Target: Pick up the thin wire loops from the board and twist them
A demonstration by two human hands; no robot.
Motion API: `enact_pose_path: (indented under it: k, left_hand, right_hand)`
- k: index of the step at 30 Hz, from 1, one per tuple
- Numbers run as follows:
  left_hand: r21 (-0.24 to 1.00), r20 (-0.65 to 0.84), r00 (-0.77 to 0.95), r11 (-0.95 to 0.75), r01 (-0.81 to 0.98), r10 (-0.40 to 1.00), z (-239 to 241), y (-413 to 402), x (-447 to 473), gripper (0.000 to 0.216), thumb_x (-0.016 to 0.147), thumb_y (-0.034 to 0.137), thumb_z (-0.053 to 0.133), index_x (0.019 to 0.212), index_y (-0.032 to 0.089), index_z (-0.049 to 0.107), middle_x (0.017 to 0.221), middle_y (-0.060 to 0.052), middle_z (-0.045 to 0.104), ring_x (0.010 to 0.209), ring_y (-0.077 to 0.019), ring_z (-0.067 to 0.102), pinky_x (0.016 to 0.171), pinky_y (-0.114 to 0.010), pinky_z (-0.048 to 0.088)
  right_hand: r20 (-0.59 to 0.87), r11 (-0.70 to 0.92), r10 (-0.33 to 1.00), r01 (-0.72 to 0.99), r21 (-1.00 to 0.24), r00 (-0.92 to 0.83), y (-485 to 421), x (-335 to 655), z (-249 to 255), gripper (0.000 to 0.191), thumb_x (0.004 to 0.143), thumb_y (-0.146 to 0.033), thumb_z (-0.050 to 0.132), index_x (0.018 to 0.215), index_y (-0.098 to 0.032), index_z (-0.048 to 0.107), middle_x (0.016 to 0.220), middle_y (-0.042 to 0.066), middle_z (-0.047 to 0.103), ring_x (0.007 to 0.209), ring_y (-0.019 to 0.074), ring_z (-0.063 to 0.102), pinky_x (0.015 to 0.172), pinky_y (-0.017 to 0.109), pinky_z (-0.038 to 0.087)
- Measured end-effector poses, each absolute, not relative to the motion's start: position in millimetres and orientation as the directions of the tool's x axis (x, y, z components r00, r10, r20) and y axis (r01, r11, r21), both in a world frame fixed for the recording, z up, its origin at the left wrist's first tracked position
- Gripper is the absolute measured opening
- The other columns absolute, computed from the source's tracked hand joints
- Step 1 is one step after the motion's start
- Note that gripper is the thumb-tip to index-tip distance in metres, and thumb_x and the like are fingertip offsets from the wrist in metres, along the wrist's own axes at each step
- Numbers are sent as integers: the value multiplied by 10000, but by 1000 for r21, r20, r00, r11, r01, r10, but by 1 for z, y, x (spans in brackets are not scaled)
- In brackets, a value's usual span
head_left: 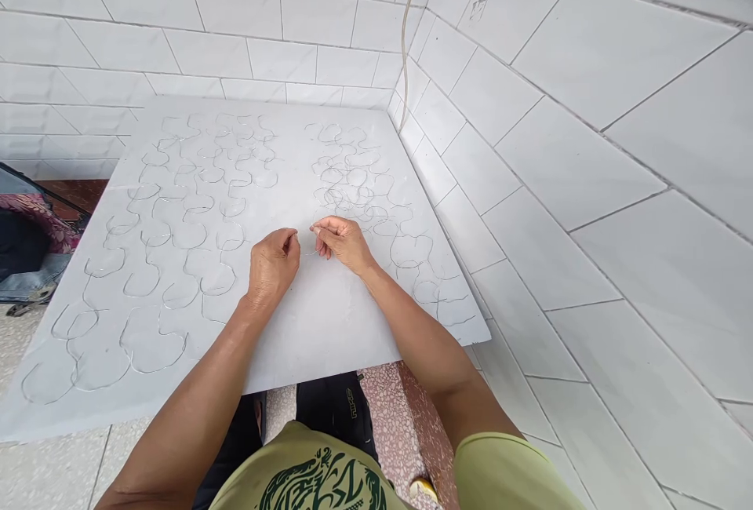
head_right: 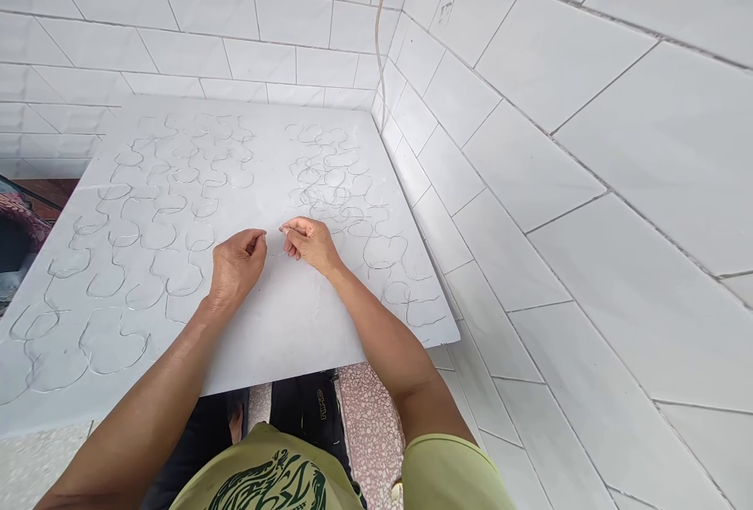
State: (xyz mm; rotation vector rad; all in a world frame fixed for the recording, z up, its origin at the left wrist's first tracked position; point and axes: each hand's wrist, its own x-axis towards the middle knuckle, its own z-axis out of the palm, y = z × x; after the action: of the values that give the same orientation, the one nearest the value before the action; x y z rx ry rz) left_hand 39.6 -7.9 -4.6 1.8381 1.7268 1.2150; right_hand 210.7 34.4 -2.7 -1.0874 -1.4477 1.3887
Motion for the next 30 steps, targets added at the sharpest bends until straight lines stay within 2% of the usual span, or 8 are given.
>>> enact_pose_path:
  k: [4,9,18,22,27,30]
  left_hand:
    - [834,225,-177,-96,543,958,-1,-8,41,224,913,347,535,844,218,705,701,-11,638,610,-157,533,631,-295,408]
    - [841,209,-238,-50,539,948,0,-6,39,222,890,342,531,794,222,691,664,-8,624,600,-162,528,624,-297,400]
    - [823,236,-237,-63,565,942,-1,-8,38,218,905,351,521,833,231,688,631,8,560,557,-150,457,599,-296,393]
    - [833,231,-231,-70,548,945,-2,-8,37,223,905,364,521,818,238,683,640,2,568,567,-155,478,590,-298,391]
    - [866,198,-235,-57,497,952,-3,-8,39,205,893,359,542,834,243,701,641,-1,597,566,-164,524,579,-302,413]
    - [893,162,-252,-33,449,954,-2,-9,41,203,896,353,543,875,238,709,686,-14,647,585,-172,581,583,-304,449]
  right_hand:
    - [-9,1,953,31,-1000,-304,33,211,-1,291,903,-468,650,960,-185,687,768,22,683,604,119,621,491,224,484]
    - [-5,2,942,19,-1000,-335,32,209,0,339,924,-506,620,966,-175,683,853,56,703,687,139,657,496,224,498]
    - [-65,-41,930,75,-996,-362,30,210,1,320,897,-492,660,906,-172,682,755,30,688,594,117,615,501,229,483]
    - [-50,-31,944,65,-997,-327,29,208,-2,278,897,-459,642,950,-188,671,695,2,667,555,120,590,499,240,477]
    - [35,85,980,255,-963,-194,29,203,-12,205,926,-394,558,886,-219,659,697,-5,680,572,124,593,504,231,435]
    - [98,149,980,316,-937,-174,29,202,-16,195,937,-361,515,892,-229,651,700,-9,683,577,128,599,519,238,432]
